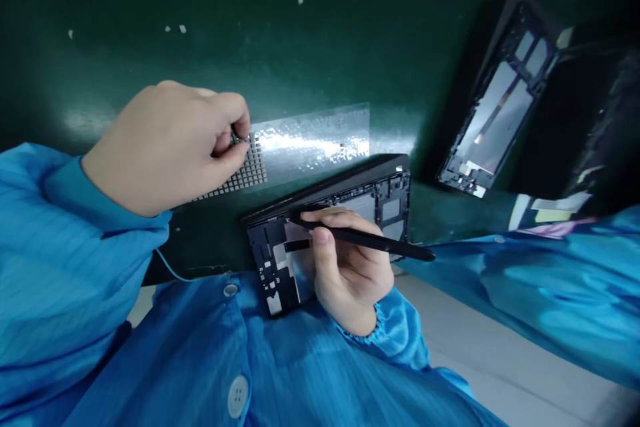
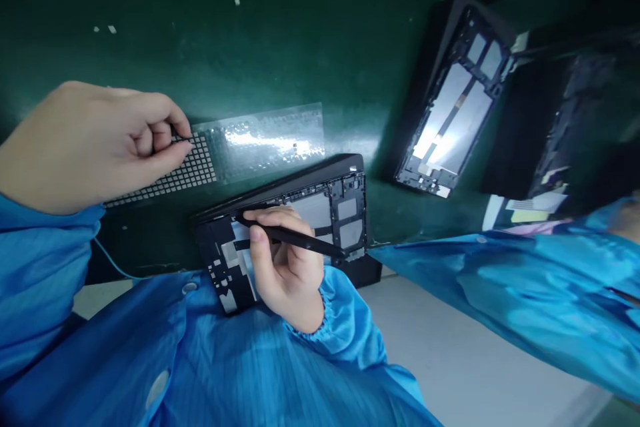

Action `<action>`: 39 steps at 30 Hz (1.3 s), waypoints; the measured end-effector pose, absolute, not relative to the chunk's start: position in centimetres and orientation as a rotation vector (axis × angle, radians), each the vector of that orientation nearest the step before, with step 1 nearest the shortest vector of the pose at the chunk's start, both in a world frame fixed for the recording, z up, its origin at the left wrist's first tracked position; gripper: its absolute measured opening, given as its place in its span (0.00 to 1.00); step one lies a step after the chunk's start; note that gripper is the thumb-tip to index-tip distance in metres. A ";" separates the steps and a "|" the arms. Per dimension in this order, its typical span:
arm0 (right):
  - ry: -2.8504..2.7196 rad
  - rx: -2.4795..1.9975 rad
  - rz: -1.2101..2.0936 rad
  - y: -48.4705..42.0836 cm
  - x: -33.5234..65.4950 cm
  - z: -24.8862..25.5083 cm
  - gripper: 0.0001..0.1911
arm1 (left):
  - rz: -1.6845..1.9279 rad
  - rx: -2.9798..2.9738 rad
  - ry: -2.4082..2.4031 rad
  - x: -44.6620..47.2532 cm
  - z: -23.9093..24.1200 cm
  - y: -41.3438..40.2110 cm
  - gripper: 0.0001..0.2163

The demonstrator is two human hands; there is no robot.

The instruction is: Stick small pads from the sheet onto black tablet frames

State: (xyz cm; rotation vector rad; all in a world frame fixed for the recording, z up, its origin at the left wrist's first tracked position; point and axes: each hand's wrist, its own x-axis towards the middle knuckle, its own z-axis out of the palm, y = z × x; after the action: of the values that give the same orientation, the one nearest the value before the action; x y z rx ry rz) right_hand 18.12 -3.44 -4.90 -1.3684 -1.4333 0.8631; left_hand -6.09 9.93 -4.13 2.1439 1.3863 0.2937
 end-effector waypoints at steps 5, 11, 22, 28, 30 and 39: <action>-1.691 -1.345 0.911 -2.1 19.6 -2.5 0.22 | 0.309 2.161 1.361 -6.1 -4.2 9.9 0.17; -2.029 -1.071 1.142 8.5 19.7 -1.4 0.05 | 0.203 2.134 1.330 -5.8 -3.3 10.1 0.17; -2.127 -0.994 1.293 13.5 18.8 -4.2 0.10 | 0.033 2.069 1.433 -5.3 -2.6 10.4 0.13; -1.885 -1.082 1.385 11.1 19.9 -2.9 0.11 | -0.003 2.100 1.439 -5.2 -2.5 10.4 0.14; -1.637 -1.216 1.237 7.0 20.3 -2.5 0.06 | -0.013 2.114 1.444 -5.2 -2.6 10.4 0.16; -1.401 -1.331 0.731 -3.9 19.5 -6.0 0.13 | 0.167 2.111 1.444 -5.4 -3.0 10.1 0.22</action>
State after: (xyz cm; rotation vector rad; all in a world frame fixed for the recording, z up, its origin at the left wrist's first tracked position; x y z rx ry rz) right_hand 19.47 -3.87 -5.95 -1.3309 -1.4012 0.7305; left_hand -5.40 10.06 -2.98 2.1111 1.4436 0.1674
